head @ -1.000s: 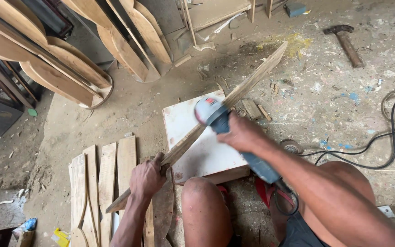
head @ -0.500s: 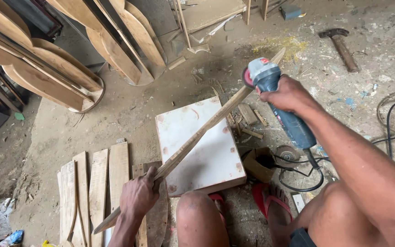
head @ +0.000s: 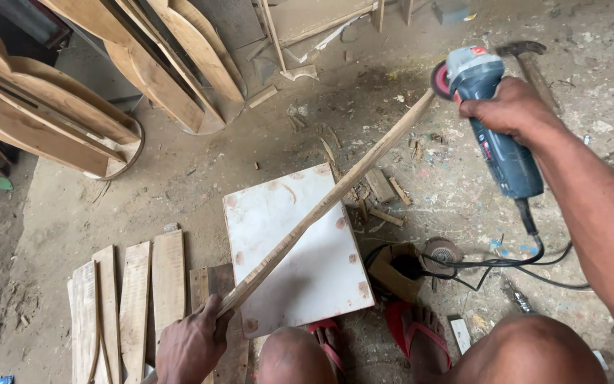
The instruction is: Sanding and shaping the edges of a wooden board using an angle grinder
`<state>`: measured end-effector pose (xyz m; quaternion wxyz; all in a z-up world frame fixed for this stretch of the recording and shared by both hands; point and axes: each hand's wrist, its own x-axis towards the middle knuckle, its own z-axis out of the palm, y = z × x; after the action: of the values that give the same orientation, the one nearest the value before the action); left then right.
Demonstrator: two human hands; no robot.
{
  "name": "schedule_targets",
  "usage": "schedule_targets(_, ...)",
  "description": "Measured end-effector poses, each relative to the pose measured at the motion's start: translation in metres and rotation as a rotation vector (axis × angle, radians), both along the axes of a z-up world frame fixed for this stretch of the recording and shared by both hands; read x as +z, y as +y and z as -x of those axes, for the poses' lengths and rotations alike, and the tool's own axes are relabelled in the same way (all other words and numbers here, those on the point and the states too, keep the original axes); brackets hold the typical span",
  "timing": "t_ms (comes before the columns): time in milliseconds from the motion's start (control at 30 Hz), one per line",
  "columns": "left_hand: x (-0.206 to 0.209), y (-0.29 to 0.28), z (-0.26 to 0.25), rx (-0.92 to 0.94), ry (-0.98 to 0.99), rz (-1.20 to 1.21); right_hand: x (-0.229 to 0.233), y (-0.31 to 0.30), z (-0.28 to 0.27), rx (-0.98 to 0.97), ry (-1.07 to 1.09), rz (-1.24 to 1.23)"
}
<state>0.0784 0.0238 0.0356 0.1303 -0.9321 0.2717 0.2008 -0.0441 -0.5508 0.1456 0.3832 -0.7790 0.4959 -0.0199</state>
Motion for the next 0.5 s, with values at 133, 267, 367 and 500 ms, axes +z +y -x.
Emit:
schedule_targets(133, -0.005, 0.000, 0.001, -0.002, -0.001, 0.022, -0.017, -0.035, 0.008, 0.008, 0.015, 0.136)
schedule_targets(267, -0.015, 0.006, -0.006, -0.033, -0.010, 0.046, -0.039, -0.067, 0.012, -0.007, -0.136, 0.172)
schedule_targets(367, 0.000, 0.000, 0.003, -0.027, 0.017, 0.023, -0.032, -0.051, 0.015, -0.047, -0.118, 0.071)
schedule_targets(500, 0.002, -0.006, 0.002, -0.018, 0.019, 0.059, -0.030, -0.038, 0.002, 0.034, -0.130, 0.094)
